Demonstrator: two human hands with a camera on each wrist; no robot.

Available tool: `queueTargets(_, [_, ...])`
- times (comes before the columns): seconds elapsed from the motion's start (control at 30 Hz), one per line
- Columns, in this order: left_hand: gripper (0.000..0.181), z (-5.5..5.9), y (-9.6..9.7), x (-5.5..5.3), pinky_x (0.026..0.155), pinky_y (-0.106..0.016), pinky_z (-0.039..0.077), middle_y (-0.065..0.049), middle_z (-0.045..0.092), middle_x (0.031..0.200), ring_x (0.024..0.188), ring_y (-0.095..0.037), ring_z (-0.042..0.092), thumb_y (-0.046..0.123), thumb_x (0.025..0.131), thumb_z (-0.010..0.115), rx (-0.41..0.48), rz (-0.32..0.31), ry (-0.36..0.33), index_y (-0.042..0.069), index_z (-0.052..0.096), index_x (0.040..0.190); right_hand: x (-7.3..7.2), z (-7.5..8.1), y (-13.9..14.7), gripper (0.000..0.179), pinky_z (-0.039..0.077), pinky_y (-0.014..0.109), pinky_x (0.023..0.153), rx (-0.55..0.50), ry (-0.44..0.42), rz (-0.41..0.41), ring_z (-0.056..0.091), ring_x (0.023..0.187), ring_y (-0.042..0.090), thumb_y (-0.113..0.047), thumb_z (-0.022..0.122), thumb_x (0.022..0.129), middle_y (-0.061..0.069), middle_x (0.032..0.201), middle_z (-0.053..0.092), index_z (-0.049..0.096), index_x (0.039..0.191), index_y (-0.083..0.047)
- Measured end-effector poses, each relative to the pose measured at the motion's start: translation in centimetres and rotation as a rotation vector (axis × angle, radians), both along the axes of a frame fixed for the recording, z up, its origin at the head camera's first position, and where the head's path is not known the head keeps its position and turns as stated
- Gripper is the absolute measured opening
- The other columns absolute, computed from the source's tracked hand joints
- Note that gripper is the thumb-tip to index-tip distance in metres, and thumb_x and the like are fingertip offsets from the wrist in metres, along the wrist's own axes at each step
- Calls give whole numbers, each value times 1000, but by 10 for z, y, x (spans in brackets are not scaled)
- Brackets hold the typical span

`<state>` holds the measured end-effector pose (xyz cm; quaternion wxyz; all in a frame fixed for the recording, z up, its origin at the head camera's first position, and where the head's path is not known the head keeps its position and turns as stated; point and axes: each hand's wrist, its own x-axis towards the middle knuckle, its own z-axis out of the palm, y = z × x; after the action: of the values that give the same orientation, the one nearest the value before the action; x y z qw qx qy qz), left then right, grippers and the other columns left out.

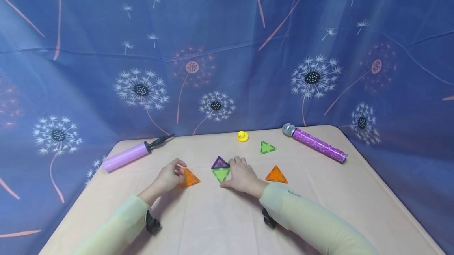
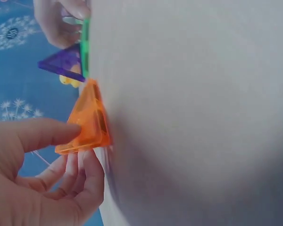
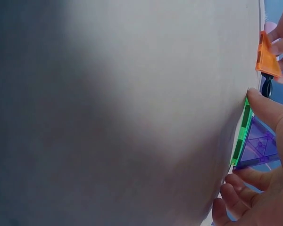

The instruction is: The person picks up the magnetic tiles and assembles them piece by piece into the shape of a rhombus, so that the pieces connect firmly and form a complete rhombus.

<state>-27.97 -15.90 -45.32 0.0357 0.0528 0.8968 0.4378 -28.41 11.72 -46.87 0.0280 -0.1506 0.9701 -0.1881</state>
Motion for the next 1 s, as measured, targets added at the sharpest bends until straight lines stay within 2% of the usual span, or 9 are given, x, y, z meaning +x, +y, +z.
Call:
queueTargets(0.17, [29, 3, 9, 5, 58, -30, 54, -9, 56, 88, 73, -19, 59, -13, 79, 65, 170, 41, -77, -4, 60, 106, -2, -1, 0, 90, 50, 49, 95, 20, 6, 4, 52, 112, 29, -57, 85, 76, 12, 119, 55, 55, 137, 2])
queueTargets(0.3, [24, 2, 19, 7, 59, -30, 57, -8, 54, 90, 77, -19, 60, -11, 84, 65, 256, 78, -158, -4, 59, 106, -3, -1, 0, 90, 51, 48, 93, 28, 1, 4, 52, 110, 27, -57, 85, 76, 11, 118, 56, 55, 137, 2])
queueTargets(0.4, [23, 1, 28, 9, 63, -32, 60, -9, 52, 89, 78, -21, 60, -11, 85, 65, 318, 113, -182, -4, 56, 105, -2, -1, 0, 90, 51, 47, 92, 32, 1, 1, 52, 108, 26, -58, 85, 76, 11, 118, 56, 55, 137, 1])
queueTargets(0.67, [24, -3, 46, 12, 67, -36, 62, -11, 51, 89, 74, -22, 63, -12, 82, 64, 394, 190, -182, -4, 54, 103, -2, 0, 0, 89, 51, 45, 90, 42, 18, 5, 51, 107, 26, -58, 84, 76, 11, 117, 56, 56, 136, 1])
queueTargets(1.0, [28, -8, 62, 15, 68, -34, 62, -16, 54, 93, 74, -23, 66, -13, 80, 63, 499, 178, -216, -3, 49, 102, -2, 1, -1, 90, 51, 45, 91, 42, 2, -6, 51, 108, 26, -58, 84, 76, 11, 119, 55, 54, 137, 1])
